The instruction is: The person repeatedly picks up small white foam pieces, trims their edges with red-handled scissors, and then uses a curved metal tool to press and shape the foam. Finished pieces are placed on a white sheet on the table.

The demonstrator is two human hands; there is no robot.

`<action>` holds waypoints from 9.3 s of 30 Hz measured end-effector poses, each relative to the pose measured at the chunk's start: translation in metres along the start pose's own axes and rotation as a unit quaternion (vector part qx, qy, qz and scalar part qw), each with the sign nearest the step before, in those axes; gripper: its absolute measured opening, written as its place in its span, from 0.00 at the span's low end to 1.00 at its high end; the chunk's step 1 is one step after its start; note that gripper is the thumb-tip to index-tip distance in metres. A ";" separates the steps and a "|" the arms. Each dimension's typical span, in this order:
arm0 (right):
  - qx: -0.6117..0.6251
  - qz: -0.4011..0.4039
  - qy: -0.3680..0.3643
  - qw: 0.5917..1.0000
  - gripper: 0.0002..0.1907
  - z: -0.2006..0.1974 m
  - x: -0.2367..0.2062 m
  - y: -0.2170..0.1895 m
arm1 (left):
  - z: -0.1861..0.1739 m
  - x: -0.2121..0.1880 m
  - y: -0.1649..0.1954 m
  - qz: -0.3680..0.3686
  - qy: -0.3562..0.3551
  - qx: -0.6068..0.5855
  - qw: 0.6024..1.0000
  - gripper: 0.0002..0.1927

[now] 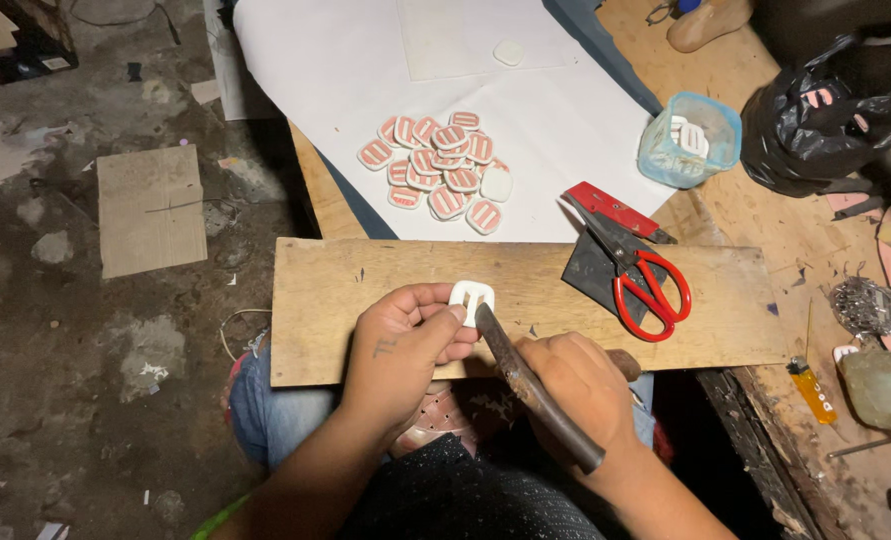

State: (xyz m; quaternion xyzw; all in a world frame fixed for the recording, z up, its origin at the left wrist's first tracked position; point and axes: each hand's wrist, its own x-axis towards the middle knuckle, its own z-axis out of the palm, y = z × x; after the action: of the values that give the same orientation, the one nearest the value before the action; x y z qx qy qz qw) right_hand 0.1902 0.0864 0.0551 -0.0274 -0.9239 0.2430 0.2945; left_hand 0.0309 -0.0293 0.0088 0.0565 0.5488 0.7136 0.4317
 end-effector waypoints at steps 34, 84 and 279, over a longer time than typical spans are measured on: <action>0.049 0.129 -0.125 0.983 0.11 0.003 0.001 0.014 | -0.008 -0.006 -0.014 0.051 -0.104 0.108 0.987 0.14; 0.062 0.127 -0.076 0.987 0.10 0.013 0.002 0.011 | -0.012 -0.011 0.007 0.153 -0.115 0.368 0.910 0.17; 0.112 0.426 -0.034 0.897 0.21 -0.050 -0.038 0.131 | -0.030 0.035 -0.018 0.131 -0.028 0.036 0.990 0.17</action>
State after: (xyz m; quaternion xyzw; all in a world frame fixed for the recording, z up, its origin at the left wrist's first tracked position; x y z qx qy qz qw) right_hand 0.2377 0.2160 0.0098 -0.3771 -0.7997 0.4482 0.1320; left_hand 0.0024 -0.0269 -0.0318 0.1630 0.5498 0.7418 0.3477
